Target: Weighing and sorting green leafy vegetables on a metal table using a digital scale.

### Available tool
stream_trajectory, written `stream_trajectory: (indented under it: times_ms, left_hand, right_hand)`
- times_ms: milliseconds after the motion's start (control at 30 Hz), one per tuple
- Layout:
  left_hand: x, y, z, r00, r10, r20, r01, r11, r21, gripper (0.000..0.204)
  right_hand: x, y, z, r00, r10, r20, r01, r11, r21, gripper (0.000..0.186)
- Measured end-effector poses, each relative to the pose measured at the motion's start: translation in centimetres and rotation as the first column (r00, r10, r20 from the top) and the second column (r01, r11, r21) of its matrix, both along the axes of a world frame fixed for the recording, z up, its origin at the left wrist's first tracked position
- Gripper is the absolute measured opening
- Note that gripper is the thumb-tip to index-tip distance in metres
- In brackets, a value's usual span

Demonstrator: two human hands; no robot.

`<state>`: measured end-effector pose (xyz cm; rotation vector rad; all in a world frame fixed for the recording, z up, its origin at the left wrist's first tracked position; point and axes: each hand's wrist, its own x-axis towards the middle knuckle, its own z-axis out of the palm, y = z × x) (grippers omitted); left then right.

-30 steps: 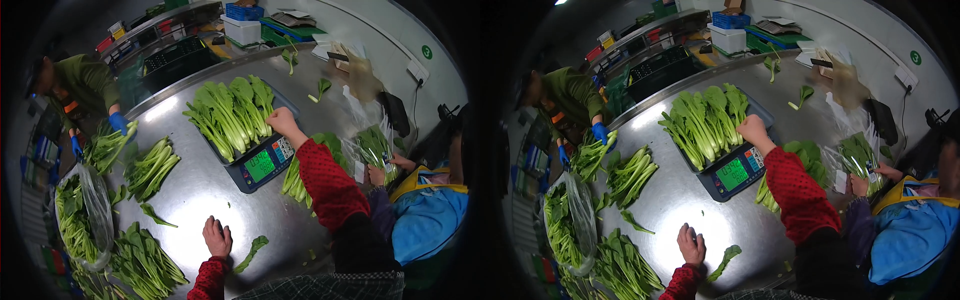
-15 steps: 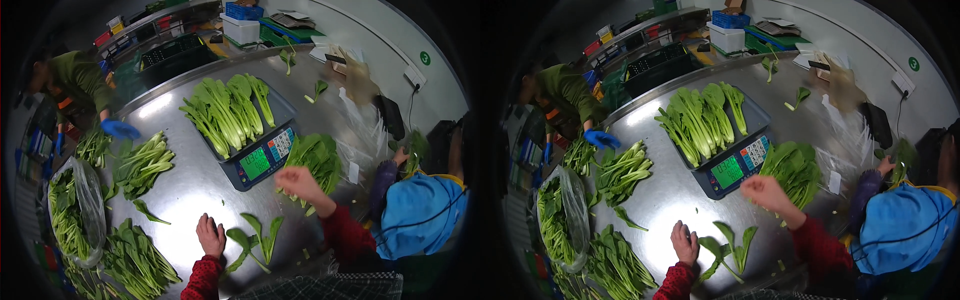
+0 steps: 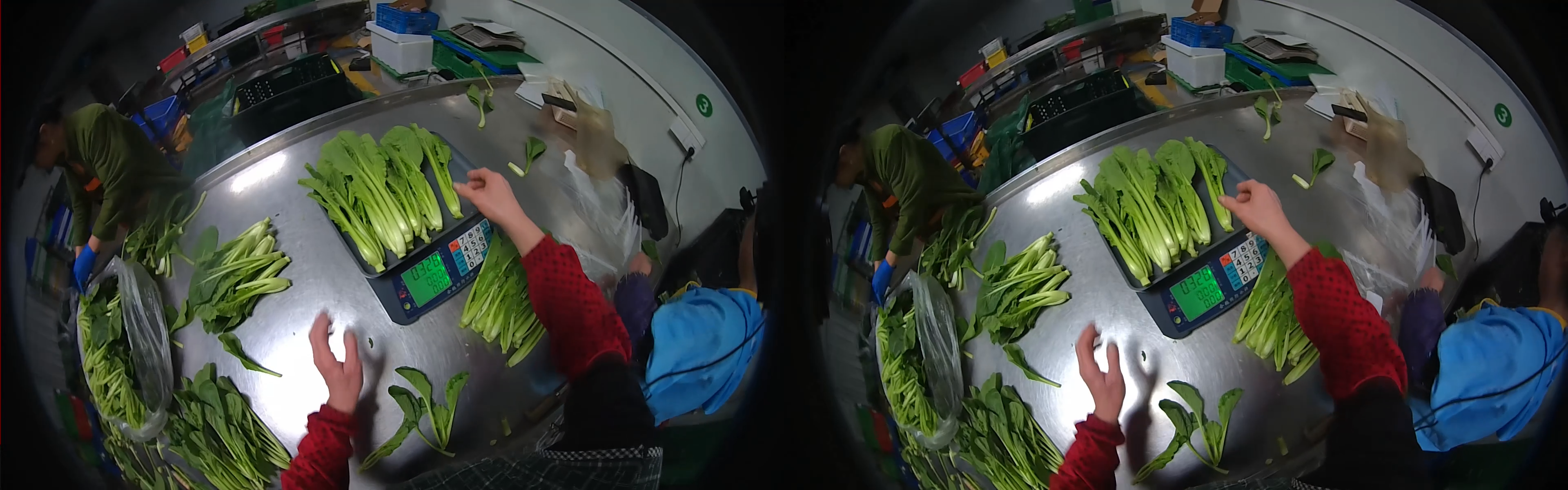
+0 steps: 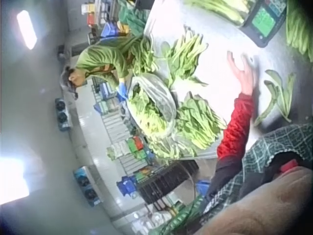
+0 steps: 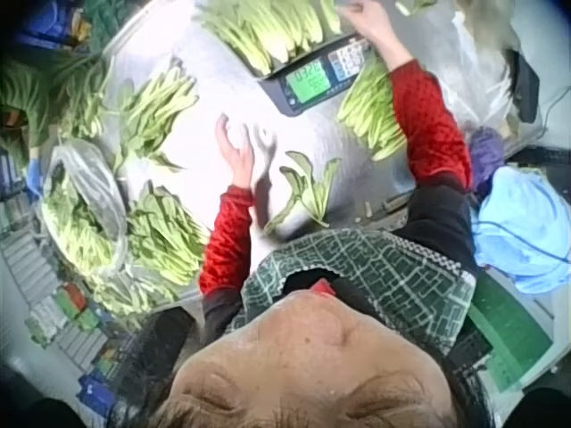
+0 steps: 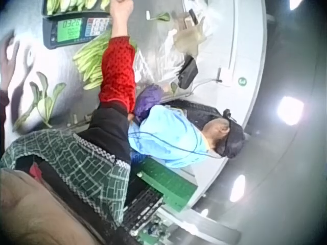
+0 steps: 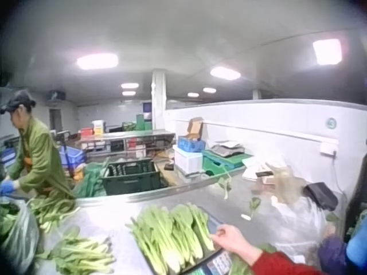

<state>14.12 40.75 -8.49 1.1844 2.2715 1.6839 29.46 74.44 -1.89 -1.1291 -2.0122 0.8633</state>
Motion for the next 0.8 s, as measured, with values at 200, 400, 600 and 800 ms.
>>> stream_trajectory:
  times_ms: [200,400,600,800]
  left_hand:
    - [-3.5,16.0,3.5,0.924,0.002,0.382,-0.011,1.0,0.022,0.061]
    - [-3.2,19.8,4.5,0.805,0.04,0.591,0.013,0.996,-0.085,0.059]
    - [-0.1,20.9,3.1,0.488,-0.318,0.813,0.013,0.934,0.357,0.044]
    - [-1.1,17.6,5.6,0.725,-0.336,0.601,0.165,0.932,0.323,0.043]
  right_hand:
    - [-7.3,2.9,0.7,0.9,-0.045,0.434,0.089,0.993,-0.082,0.088]
    - [-16.6,-2.9,1.2,0.83,0.104,0.548,-0.083,0.995,-0.064,0.098]
    - [-17.1,-1.6,0.6,0.745,0.17,0.645,-0.185,0.982,-0.045,0.08]
    - [-14.2,2.1,-0.1,0.936,0.306,0.173,-0.268,0.94,-0.213,0.05]
